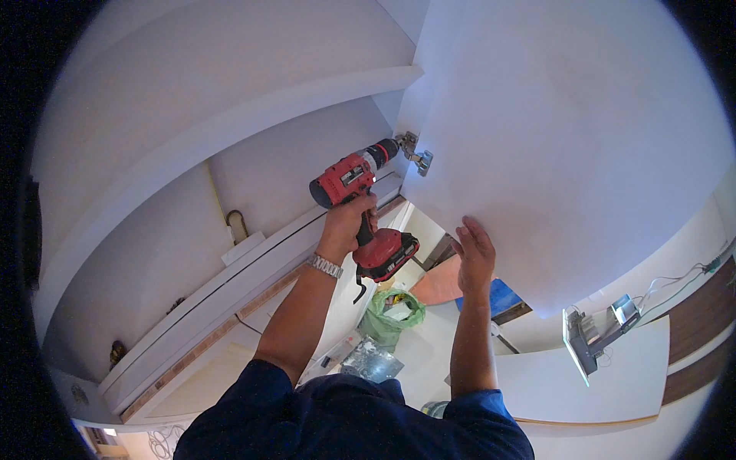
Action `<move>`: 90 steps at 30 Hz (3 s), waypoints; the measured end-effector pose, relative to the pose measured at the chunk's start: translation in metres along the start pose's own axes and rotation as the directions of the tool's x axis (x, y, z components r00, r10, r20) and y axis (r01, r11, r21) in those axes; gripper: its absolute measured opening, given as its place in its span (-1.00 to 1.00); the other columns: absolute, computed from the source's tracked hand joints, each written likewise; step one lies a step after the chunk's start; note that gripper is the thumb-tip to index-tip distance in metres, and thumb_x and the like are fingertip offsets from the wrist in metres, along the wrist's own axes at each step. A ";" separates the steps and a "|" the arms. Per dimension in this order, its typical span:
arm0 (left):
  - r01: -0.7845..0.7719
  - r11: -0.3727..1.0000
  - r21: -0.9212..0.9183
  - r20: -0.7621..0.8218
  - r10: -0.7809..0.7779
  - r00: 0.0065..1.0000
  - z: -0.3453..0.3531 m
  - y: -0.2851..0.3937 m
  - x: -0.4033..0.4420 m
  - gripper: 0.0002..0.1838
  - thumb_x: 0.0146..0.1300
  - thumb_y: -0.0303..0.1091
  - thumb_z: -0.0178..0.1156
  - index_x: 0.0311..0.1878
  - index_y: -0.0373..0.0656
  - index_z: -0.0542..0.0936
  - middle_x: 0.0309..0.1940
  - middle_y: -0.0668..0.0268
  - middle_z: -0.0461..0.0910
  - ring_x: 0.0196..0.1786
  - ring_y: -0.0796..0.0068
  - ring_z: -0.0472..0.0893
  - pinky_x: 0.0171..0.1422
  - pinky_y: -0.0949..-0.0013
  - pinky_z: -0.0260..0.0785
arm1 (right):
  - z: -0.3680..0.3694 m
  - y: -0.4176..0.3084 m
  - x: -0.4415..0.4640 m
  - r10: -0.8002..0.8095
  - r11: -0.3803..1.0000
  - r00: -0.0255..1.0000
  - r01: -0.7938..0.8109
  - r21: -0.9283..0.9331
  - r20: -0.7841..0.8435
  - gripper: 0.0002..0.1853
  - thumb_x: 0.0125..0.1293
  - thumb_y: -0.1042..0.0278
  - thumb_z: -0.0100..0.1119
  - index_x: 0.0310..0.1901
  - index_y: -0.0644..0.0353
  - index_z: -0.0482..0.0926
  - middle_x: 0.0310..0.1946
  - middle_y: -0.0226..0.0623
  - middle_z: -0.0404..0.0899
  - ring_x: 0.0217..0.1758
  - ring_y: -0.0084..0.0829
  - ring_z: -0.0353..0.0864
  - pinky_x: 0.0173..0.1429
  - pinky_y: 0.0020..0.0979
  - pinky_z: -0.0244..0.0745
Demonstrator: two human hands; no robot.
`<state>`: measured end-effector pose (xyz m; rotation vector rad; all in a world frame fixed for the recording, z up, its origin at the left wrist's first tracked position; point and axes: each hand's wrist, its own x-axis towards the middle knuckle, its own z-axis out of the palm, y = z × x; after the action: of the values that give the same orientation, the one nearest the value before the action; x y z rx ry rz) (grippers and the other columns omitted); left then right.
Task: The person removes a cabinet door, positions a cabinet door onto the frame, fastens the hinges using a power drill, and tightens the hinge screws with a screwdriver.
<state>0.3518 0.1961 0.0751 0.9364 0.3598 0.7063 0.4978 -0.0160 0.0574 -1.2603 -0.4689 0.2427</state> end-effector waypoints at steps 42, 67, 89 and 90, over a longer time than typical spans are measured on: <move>-0.023 1.000 0.011 0.074 0.022 0.997 -0.010 0.006 0.000 -0.89 0.21 -0.35 0.27 -0.28 -0.14 0.56 -0.54 0.35 0.53 -0.59 0.50 0.52 -0.50 0.37 0.39 | 0.114 -0.054 0.081 -0.489 0.540 0.824 0.544 -0.642 0.286 -0.68 0.34 0.31 0.25 -0.01 0.40 0.63 -0.19 -0.07 0.72 -0.13 -0.34 0.72 0.02 -0.37 0.55; 0.065 0.995 -0.082 0.057 -0.060 0.997 -0.010 0.014 0.000 -0.88 0.16 -0.42 0.27 -0.26 -0.15 0.54 -0.55 0.38 0.49 -0.61 0.50 0.50 -0.52 0.34 0.40 | 0.117 -0.054 0.081 -0.479 0.572 0.842 0.514 -0.639 0.247 -0.72 0.34 0.33 0.23 -0.03 0.35 0.64 -0.18 0.04 0.69 -0.14 -0.15 0.72 0.01 -0.27 0.57; 0.018 0.995 -0.100 0.055 -0.012 0.998 -0.017 0.020 -0.022 -0.85 0.19 -0.43 0.27 -0.19 -0.20 0.57 -0.53 0.36 0.49 -0.60 0.51 0.49 -0.52 0.37 0.39 | 0.147 -0.014 0.095 0.167 0.964 0.926 -0.226 0.142 0.339 -0.67 0.47 0.40 0.05 0.11 0.50 0.43 -0.04 0.01 0.56 0.03 -0.19 0.63 0.15 -0.26 0.60; 0.004 0.996 -0.094 0.054 0.001 0.999 -0.017 0.022 -0.024 -0.85 0.19 -0.43 0.27 -0.18 -0.20 0.57 -0.53 0.36 0.49 -0.60 0.51 0.49 -0.52 0.37 0.39 | 0.152 -0.010 0.094 0.213 0.919 0.920 -0.302 0.252 0.329 -0.67 0.47 0.41 0.03 0.12 0.51 0.41 -0.04 0.02 0.55 0.07 -0.18 0.60 0.18 -0.24 0.59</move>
<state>0.3165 0.1982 0.0836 0.8645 0.2772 0.6891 0.5091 0.1514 0.1210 -0.9880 -0.4976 0.7129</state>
